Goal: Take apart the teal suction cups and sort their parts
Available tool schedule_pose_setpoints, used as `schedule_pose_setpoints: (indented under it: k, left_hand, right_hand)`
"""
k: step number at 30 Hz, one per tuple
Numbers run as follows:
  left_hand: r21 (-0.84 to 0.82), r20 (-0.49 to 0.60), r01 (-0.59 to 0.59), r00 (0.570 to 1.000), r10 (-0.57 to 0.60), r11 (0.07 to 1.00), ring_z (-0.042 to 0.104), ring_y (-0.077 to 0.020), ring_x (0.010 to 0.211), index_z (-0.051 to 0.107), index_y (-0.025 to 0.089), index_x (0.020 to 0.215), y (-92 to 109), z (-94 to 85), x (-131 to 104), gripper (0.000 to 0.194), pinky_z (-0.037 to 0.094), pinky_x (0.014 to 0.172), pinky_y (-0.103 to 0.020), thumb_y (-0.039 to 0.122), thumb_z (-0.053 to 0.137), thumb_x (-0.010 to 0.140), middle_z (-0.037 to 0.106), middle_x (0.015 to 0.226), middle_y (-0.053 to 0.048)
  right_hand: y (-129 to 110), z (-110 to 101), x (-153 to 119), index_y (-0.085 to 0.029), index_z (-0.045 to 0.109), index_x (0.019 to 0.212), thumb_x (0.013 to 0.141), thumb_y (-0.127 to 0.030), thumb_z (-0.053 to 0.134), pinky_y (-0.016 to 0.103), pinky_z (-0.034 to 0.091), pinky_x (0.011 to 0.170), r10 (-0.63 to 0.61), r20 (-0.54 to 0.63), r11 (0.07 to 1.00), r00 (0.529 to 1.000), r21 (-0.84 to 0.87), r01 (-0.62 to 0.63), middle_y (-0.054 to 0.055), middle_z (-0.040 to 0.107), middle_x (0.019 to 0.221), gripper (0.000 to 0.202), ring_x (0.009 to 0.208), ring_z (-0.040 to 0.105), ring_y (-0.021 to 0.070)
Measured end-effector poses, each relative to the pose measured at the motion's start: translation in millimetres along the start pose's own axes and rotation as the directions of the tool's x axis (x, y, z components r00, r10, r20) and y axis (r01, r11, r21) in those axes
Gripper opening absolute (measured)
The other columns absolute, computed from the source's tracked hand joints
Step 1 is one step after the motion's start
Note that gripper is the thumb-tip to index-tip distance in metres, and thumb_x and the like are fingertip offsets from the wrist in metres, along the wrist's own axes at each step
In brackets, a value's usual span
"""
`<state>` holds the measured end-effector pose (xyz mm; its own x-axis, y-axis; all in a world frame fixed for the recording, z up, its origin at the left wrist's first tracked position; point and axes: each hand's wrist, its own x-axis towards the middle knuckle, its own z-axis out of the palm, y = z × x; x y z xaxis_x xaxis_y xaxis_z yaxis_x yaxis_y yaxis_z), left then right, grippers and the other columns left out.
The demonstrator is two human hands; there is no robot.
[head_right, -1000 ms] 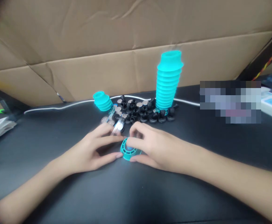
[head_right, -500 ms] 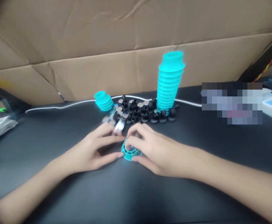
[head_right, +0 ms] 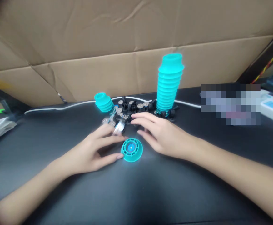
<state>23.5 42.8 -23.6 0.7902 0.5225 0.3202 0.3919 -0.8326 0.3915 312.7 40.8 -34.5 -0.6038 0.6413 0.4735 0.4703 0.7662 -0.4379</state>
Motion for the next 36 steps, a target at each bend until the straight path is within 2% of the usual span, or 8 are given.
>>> schedule_pose_setpoints:
  k: [3,8,12,18,21,28,33,36]
  left_hand:
    - [0.003,0.008,0.014,1.0,-0.014,1.0,0.064,-0.024,0.112,0.07,0.02,0.136,0,-0.4,0,0.038,0.056,0.102,-0.039,0.031,0.072,0.1,0.067,0.123,-0.012]
    - [0.007,-0.004,-0.002,1.0,0.002,1.0,0.064,-0.0243,0.111,0.069,0.022,0.138,2,-0.1,-1,0.039,0.056,0.102,-0.039,0.031,0.072,0.1,0.067,0.123,-0.012]
    - [0.013,-0.012,-0.017,1.0,0.017,1.0,0.062,-0.0232,0.109,0.064,0.023,0.145,4,0.1,-1,0.046,0.054,0.1,-0.037,0.031,0.072,0.101,0.066,0.122,-0.011]
    - [0.03,-0.017,-0.05,0.999,0.05,0.998,0.061,-0.0215,0.104,0.067,0.023,0.143,4,0.1,1,0.043,0.053,0.097,-0.035,0.028,0.072,0.101,0.065,0.118,-0.01]
    - [0.027,-0.016,-0.057,0.998,0.057,0.998,0.06,-0.0217,0.105,0.066,0.023,0.143,4,0.6,2,0.043,0.052,0.097,-0.035,0.027,0.072,0.101,0.066,0.118,-0.01]
    - [0.024,-0.017,-0.059,0.998,0.059,0.998,0.06,-0.0213,0.103,0.066,0.023,0.143,4,1.4,3,0.043,0.052,0.096,-0.035,0.027,0.073,0.1,0.065,0.117,-0.009]
    - [0.022,-0.016,-0.065,0.998,0.065,0.998,0.059,-0.021,0.105,0.066,0.021,0.144,4,1.2,2,0.045,0.05,0.097,-0.034,0.025,0.074,0.1,0.065,0.117,-0.009]
    - [0.026,-0.022,-0.067,0.997,0.067,0.997,0.06,-0.0209,0.105,0.067,0.021,0.143,4,0.6,3,0.044,0.051,0.097,-0.034,0.025,0.074,0.099,0.065,0.117,-0.009]
  right_hand:
    - [5,2,0,-0.018,0.053,0.149,0.107,-0.021,0.053,0.047,0.063,0.099,0.06,0.001,0.997,0.998,-0.043,-0.06,0.018,0.064,0.146,0.042,0.103,0.076,0.024]
    - [9,4,1,-0.013,0.054,0.15,0.106,-0.024,0.055,0.049,0.064,0.094,0.094,0.002,0.991,0.996,-0.095,-0.094,0.014,0.077,0.11,0.045,0.094,0.077,0.0259]
    - [10,6,3,-0.012,0.058,0.144,0.105,-0.025,0.058,0.043,0.064,0.089,0.114,0.016,0.988,0.993,-0.108,-0.112,0.008,0.076,0.09,0.041,0.085,0.077,0.0241]
    - [5,10,7,-0.01,0.064,0.132,0.101,-0.026,0.066,0.039,0.061,0.077,0.182,-0.025,0.977,0.983,-0.113,-0.183,0.004,0.072,0.08,0.035,0.067,0.069,0.0208]
    - [3,12,8,-0.012,0.065,0.132,0.101,-0.025,0.066,0.036,0.058,0.072,0.2,-0.026,0.972,0.979,-0.121,-0.202,0.004,0.072,0.085,0.034,0.062,0.064,0.0176]
    - [1,8,4,-0.017,0.067,0.123,0.101,-0.024,0.064,0.03,0.054,0.062,0.189,0.012,0.978,0.982,-0.095,-0.187,0.01,0.07,0.119,0.023,0.066,0.063,0.014]
    - [1,3,0,-0.019,0.065,0.127,0.104,-0.02,0.06,0.033,0.057,0.07,0.113,0.115,0.992,0.987,-0.071,-0.105,0.01,0.07,0.12,0.023,0.076,0.067,0.0174]
    - [-1,3,0,-0.018,0.064,0.127,0.105,-0.018,0.059,0.034,0.058,0.072,0.092,0.049,0.995,0.995,-0.033,-0.09,0.011,0.07,0.117,0.023,0.079,0.068,0.0179]
